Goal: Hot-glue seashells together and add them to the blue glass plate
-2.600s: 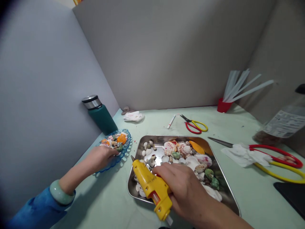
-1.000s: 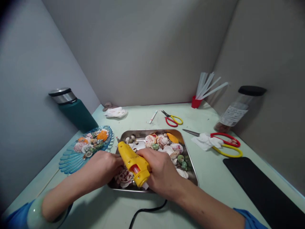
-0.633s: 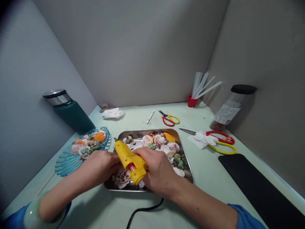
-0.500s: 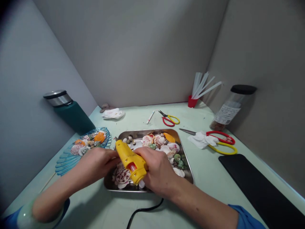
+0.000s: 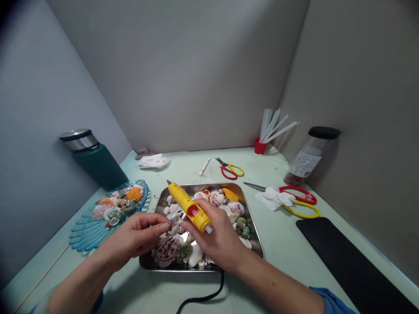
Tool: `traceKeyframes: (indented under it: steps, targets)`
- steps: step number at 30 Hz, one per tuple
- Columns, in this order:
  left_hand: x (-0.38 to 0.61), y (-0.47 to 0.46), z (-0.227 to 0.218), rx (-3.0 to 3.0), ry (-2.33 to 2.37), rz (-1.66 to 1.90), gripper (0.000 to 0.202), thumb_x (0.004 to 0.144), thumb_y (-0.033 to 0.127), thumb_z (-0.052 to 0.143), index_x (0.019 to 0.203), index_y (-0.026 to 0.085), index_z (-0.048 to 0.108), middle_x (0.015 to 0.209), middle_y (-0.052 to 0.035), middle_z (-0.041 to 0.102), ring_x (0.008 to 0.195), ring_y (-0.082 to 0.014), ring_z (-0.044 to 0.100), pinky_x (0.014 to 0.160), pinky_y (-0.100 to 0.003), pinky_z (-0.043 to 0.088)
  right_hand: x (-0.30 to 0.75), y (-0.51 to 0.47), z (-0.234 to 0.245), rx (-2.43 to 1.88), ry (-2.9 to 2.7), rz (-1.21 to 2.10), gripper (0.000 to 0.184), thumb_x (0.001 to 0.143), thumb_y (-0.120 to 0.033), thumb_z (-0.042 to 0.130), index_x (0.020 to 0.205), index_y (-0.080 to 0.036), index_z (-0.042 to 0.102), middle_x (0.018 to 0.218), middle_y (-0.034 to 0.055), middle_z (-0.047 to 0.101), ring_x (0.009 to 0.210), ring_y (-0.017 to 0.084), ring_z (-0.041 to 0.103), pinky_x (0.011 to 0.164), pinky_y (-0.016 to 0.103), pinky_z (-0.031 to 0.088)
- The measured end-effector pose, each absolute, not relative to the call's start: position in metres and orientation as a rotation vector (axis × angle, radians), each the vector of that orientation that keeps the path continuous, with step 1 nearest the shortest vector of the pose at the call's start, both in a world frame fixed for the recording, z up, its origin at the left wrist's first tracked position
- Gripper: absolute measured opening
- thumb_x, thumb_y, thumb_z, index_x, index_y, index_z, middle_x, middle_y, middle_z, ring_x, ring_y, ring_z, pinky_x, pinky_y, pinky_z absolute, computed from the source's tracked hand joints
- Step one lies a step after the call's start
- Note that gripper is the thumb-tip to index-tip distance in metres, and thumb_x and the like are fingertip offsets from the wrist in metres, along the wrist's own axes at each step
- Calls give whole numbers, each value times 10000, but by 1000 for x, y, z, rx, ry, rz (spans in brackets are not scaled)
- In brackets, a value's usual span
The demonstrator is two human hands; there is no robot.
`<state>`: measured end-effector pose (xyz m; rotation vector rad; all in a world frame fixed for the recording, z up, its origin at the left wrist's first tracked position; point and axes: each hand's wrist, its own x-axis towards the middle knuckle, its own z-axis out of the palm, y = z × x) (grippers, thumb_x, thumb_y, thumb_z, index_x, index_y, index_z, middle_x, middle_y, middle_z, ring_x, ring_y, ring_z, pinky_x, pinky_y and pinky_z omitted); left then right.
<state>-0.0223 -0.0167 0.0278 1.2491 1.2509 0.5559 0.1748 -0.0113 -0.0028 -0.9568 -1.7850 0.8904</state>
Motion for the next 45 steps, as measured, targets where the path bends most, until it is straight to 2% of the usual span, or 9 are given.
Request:
traceKeyframes:
  steps: [5, 10, 13, 17, 22, 27, 30, 33, 45]
  targets:
    - [-11, -11, 25, 1259, 1218, 585, 323, 751, 479, 583, 769, 157, 595, 402, 118, 292, 359, -47, 180, 351, -188, 126, 176, -11, 0, -915, -1732, 1003, 101, 806, -251, 628, 860, -190, 568, 757, -13, 605, 679, 141, 549, 647, 244, 444]
    - [-5, -6, 24, 1822, 1400, 556, 226, 789, 365, 557, 778, 171, 673, 606, 27, 575, 536, -98, 448, 509, -210, 326, 175, -8, -5, -970, -1553, 1108, 55, 808, -195, 594, 856, -187, 570, 789, -6, 593, 715, 141, 560, 663, 244, 460]
    - [-3, -6, 21, 2098, 1459, 396, 192, 798, 324, 545, 771, 194, 684, 630, 10, 631, 590, -134, 521, 570, -236, 360, 173, -5, -10, -990, -1490, 1168, 67, 807, -190, 583, 872, -190, 566, 776, -10, 586, 678, 133, 558, 619, 236, 465]
    - [-2, -8, 13, 2355, 1409, 240, 163, 814, 278, 531, 785, 218, 680, 764, -22, 661, 722, -171, 586, 652, -256, 394, 172, -5, -14, -1012, -1565, 1101, 79, 813, -206, 585, 889, -192, 574, 792, 1, 600, 729, 156, 576, 683, 266, 475]
    - [3, -10, 3, 2419, 1204, 144, 123, 810, 208, 530, 820, 229, 650, 864, -21, 642, 812, -170, 583, 719, -249, 423, 173, -4, -16, -994, -1612, 1002, 149, 811, -214, 593, 956, -194, 568, 869, 21, 628, 832, 187, 602, 767, 295, 476]
    - [9, -13, -3, 2380, 1221, 175, 113, 774, 269, 602, 870, 211, 616, 940, -38, 620, 866, -194, 561, 750, -278, 433, 175, -5, -13, -1026, -1671, 948, 139, 815, -211, 583, 950, -186, 569, 854, 21, 630, 800, 180, 600, 754, 292, 478]
    - [9, -13, -4, 2399, 1186, 162, 50, 789, 223, 577, 785, 211, 625, 886, -25, 623, 848, -183, 558, 755, -280, 424, 175, -5, -11, -1013, -1663, 909, 114, 812, -183, 575, 926, -188, 573, 846, 16, 630, 805, 173, 600, 761, 282, 475]
    - [4, -10, -3, 2380, 1180, 204, 131, 822, 209, 535, 762, 209, 652, 828, -19, 638, 833, -171, 561, 753, -271, 419, 175, -4, -12, -1024, -1639, 884, 114, 810, -189, 578, 924, -184, 581, 860, 23, 632, 814, 175, 602, 767, 287, 477]
    - [6, 0, 10, 2489, 1343, 66, 179, 814, 182, 515, 898, 221, 669, 885, -51, 683, 861, -203, 609, 764, -287, 449, 175, -4, -13, -1021, -1577, 911, 155, 822, -210, 571, 974, -190, 590, 853, 29, 632, 830, 192, 613, 785, 326, 490]
